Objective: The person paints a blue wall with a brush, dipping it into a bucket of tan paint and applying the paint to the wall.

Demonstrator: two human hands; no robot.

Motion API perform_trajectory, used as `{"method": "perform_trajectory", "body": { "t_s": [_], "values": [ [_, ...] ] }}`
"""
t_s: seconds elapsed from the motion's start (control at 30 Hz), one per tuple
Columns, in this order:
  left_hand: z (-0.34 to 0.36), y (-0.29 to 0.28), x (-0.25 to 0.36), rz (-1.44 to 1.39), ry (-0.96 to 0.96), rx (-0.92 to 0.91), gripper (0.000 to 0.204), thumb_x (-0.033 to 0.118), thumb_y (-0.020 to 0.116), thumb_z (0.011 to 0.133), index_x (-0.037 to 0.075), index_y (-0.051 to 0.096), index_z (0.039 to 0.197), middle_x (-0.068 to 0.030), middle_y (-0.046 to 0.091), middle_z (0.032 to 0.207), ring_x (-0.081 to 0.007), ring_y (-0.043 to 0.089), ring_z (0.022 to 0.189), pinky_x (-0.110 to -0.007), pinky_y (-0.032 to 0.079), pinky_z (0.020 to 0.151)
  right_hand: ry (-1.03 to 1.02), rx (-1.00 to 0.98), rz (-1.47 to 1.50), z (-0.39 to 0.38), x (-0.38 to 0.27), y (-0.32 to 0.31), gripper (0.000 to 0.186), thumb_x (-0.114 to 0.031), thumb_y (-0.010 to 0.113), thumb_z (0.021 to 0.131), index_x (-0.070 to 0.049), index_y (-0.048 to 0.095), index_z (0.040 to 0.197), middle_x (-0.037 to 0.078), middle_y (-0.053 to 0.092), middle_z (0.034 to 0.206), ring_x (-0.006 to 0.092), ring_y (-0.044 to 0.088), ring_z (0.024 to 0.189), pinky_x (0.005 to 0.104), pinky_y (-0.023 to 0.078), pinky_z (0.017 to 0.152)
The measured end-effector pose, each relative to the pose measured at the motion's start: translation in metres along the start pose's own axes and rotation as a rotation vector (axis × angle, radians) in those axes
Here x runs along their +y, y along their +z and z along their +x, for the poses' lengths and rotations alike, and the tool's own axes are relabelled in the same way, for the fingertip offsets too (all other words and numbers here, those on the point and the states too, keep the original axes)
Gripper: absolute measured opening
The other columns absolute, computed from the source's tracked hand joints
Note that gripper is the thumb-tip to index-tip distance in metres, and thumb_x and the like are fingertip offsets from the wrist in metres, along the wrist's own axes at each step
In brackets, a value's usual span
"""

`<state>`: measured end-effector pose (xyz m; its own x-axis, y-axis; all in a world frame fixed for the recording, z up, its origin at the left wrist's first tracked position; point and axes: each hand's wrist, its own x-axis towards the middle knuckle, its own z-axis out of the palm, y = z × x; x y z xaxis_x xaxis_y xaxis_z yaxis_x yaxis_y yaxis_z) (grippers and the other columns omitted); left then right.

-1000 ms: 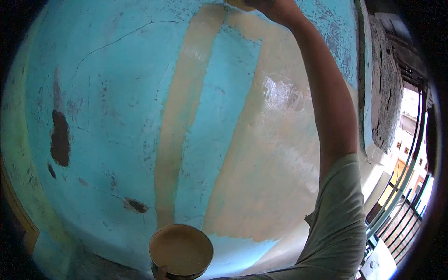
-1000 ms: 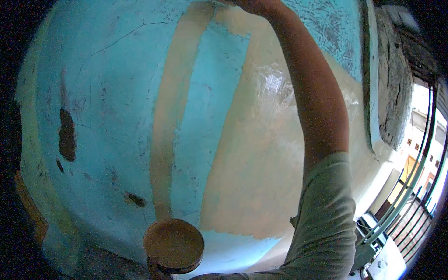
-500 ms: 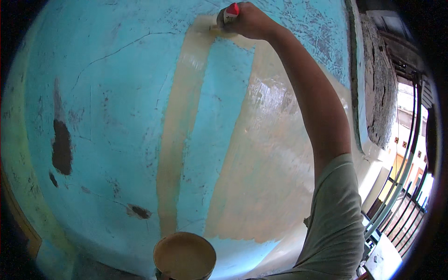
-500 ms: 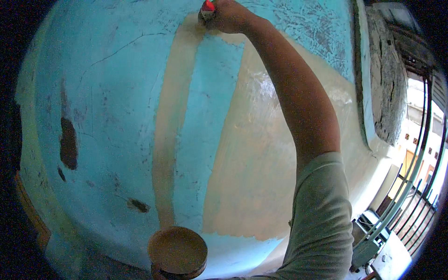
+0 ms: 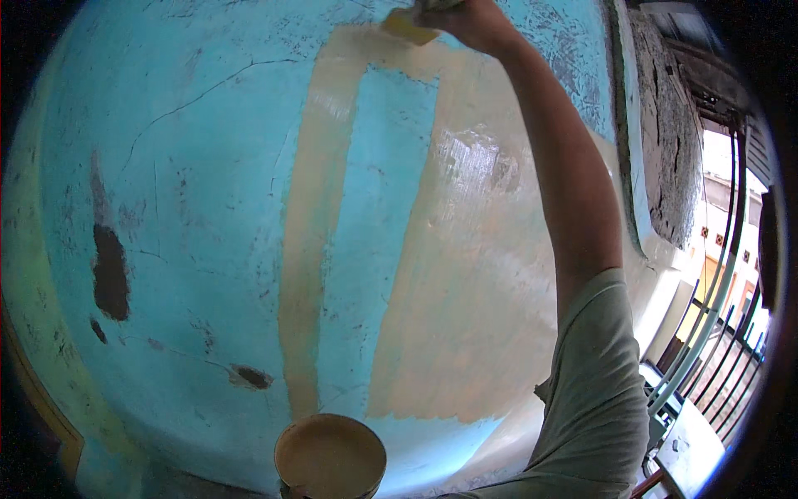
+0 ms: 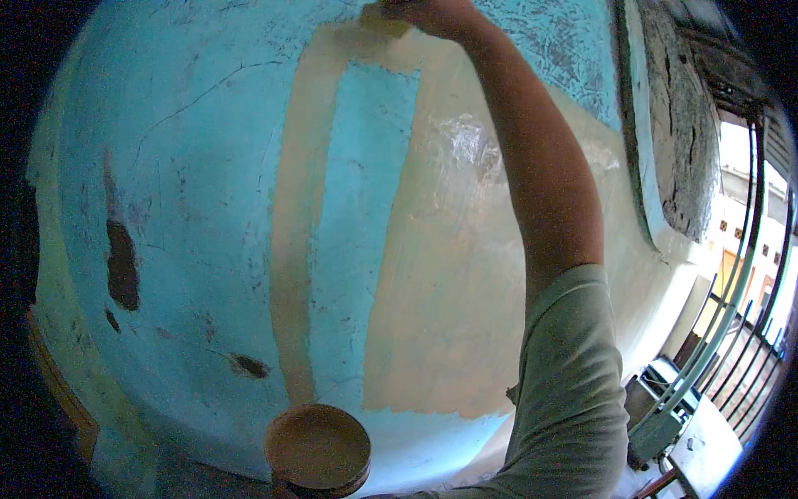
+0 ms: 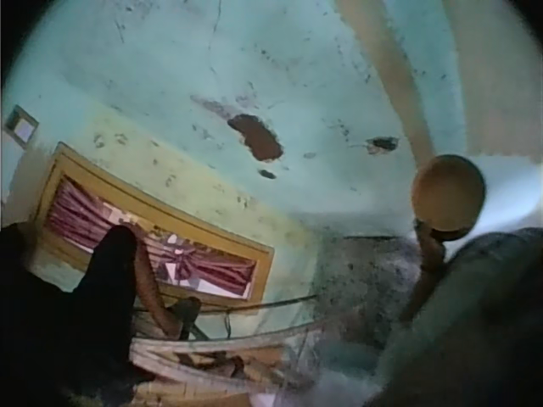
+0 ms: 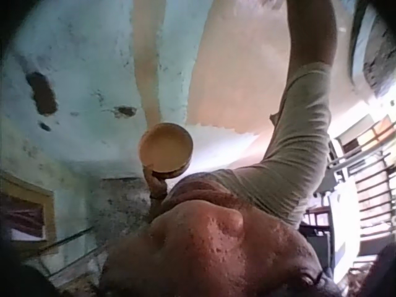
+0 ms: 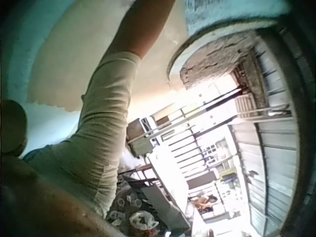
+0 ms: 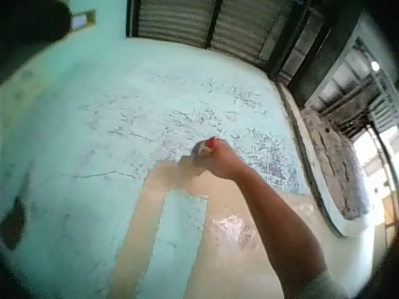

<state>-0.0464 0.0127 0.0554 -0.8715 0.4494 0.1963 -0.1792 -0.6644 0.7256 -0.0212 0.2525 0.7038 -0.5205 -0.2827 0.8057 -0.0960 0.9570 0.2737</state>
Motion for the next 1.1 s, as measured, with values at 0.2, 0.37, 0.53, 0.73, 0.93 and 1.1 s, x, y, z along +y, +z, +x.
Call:
{"method": "perform_trajectory", "body": {
  "t_s": [0.2, 0.37, 0.53, 0.73, 0.93, 1.1],
  "values": [
    [0.002, -0.025, -0.027, -0.147, -0.114, 0.059, 0.036, 0.031, 0.044, 0.091, 0.003, 0.052, 0.113, -0.0094, 0.054, 0.111, -0.0203, 0.051, 0.103, -0.035, 0.042, 0.087, 0.006, 0.046, -0.304, -0.042, 0.059, -0.022, 0.011, -0.005, 0.064, 0.075, -0.005, 0.062, 0.085, 0.002, 0.063, 0.08, 0.011, 0.059, 0.078, 0.026, 0.047, 0.073],
    [0.001, -0.012, -0.016, -0.003, -0.041, 0.085, 0.038, 0.032, 0.05, 0.086, 0.006, 0.052, 0.113, -0.0094, 0.056, 0.111, -0.0205, 0.052, 0.101, -0.037, 0.043, 0.086, -0.099, -0.209, -0.001, -0.087, 0.014, 0.016, 0.003, -0.004, 0.062, 0.078, -0.004, 0.062, 0.081, 0.002, 0.063, 0.081, 0.0108, 0.058, 0.078, 0.026, 0.047, 0.075],
    [0.012, -0.024, -0.021, -0.226, -0.28, -0.008, 0.041, 0.034, 0.049, 0.087, 0.006, 0.051, 0.116, -0.0093, 0.056, 0.112, -0.0223, 0.054, 0.101, -0.037, 0.045, 0.085, -0.044, 0.063, -0.195, -0.058, 0.027, -0.008, 0.006, -0.006, 0.062, 0.078, -0.002, 0.06, 0.083, 0.004, 0.064, 0.085, 0.0149, 0.06, 0.078, 0.0268, 0.047, 0.073],
    [0.002, 0.007, 0.0, -0.095, -0.139, 0.048, 0.045, 0.034, 0.049, 0.086, 0.005, 0.048, 0.121, -0.0101, 0.055, 0.115, -0.0228, 0.053, 0.105, -0.037, 0.046, 0.086, -0.349, -0.16, -0.413, -0.2, 0.019, 0.099, 0.033, -0.007, 0.06, 0.064, -0.008, 0.062, 0.097, 0.01, 0.06, 0.109, 0.0277, 0.057, 0.102, 0.0359, 0.049, 0.081],
    [0.002, -0.011, -0.017, -0.084, -0.272, 0.131, 0.046, 0.036, 0.05, 0.086, 0.005, 0.049, 0.12, -0.0101, 0.056, 0.114, -0.0227, 0.054, 0.103, -0.036, 0.047, 0.084, -0.208, -0.541, 0.007, -0.234, -0.021, 0.119, 0.016, -0.009, 0.062, 0.077, -0.003, 0.062, 0.092, 0.014, 0.064, 0.093, 0.0287, 0.062, 0.085, 0.0355, 0.05, 0.075],
    [-0.002, 0.007, -0.009, -0.093, -0.246, 0.086, 0.043, 0.034, 0.05, 0.086, 0.005, 0.052, 0.117, -0.0094, 0.057, 0.111, -0.022, 0.055, 0.101, -0.036, 0.048, 0.081, 0.04, -0.203, 0.013, -0.101, 0.062, 0.02, 0.014, -0.002, 0.065, 0.073, -0.003, 0.062, 0.086, 0.004, 0.063, 0.083, 0.0128, 0.06, 0.081, 0.0271, 0.049, 0.075]
  ]
}}
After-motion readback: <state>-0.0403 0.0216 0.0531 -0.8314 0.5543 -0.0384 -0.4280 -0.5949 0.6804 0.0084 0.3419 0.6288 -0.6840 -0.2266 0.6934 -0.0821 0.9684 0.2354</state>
